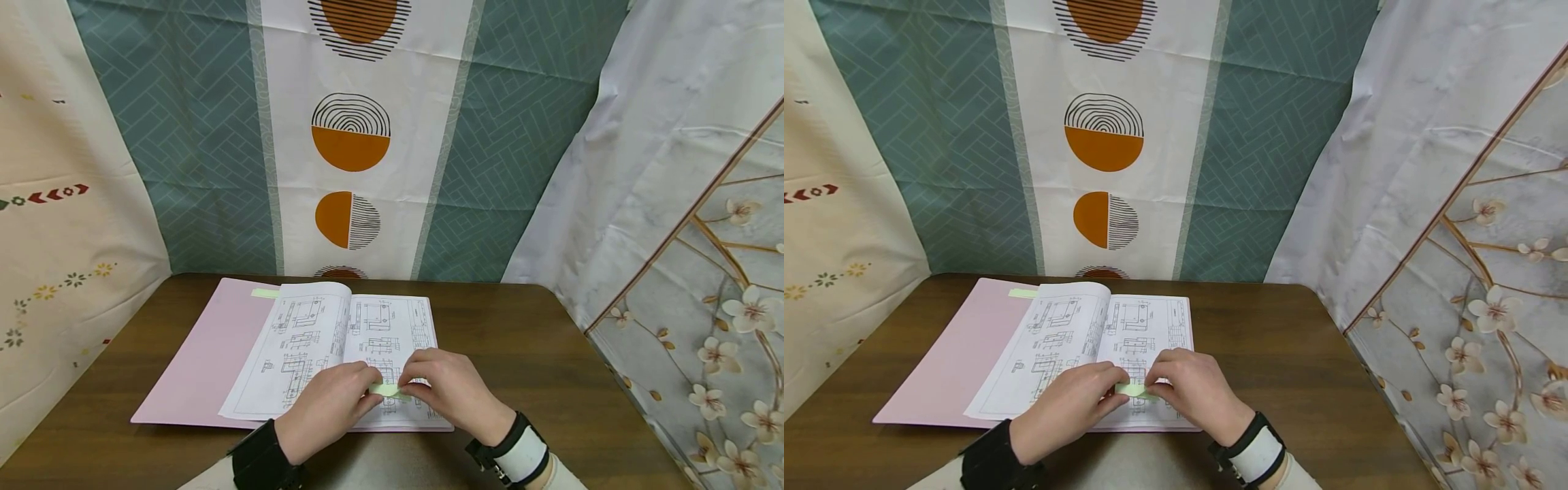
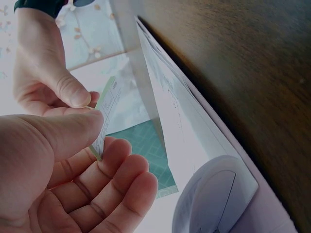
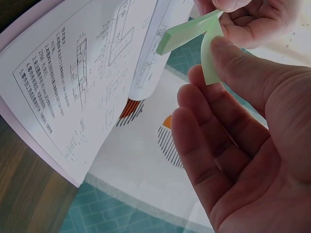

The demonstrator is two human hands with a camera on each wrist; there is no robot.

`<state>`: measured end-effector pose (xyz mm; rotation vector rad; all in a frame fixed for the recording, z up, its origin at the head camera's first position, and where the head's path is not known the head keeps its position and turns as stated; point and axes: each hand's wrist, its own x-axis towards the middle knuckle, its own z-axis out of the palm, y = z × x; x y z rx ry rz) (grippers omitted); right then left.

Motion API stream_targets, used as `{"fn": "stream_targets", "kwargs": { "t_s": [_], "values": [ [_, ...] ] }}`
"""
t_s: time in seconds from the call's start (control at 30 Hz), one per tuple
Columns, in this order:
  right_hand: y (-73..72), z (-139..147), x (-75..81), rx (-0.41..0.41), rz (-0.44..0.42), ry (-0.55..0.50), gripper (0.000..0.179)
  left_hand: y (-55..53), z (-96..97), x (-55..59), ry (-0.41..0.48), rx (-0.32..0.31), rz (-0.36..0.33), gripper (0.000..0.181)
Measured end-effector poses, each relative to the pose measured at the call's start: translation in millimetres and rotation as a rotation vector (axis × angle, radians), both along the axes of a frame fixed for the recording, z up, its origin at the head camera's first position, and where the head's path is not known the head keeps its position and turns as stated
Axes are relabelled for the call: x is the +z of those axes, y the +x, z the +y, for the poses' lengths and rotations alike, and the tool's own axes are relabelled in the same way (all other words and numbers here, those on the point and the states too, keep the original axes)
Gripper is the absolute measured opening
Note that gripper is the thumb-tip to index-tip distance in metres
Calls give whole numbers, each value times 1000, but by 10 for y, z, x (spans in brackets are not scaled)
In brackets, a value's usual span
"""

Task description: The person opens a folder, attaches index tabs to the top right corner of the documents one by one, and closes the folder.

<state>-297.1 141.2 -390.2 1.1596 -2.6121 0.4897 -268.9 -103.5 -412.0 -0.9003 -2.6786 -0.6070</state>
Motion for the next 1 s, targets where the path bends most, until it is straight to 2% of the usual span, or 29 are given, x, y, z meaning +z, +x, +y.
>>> {"fn": "stream_targets", "kwargs": {
  "t_s": [0.13, 0.37, 1.0],
  "values": [
    [4, -5, 5, -4, 2, -10, 14, 5, 0, -3, 4, -3, 0, 16],
    [1, -2, 6, -8, 12, -10, 15, 31, 12, -10, 26, -14, 38, 19],
    [-10, 7, 1, -10, 22, -35, 14, 37, 40, -22, -3, -43, 0, 23]
  ]
}}
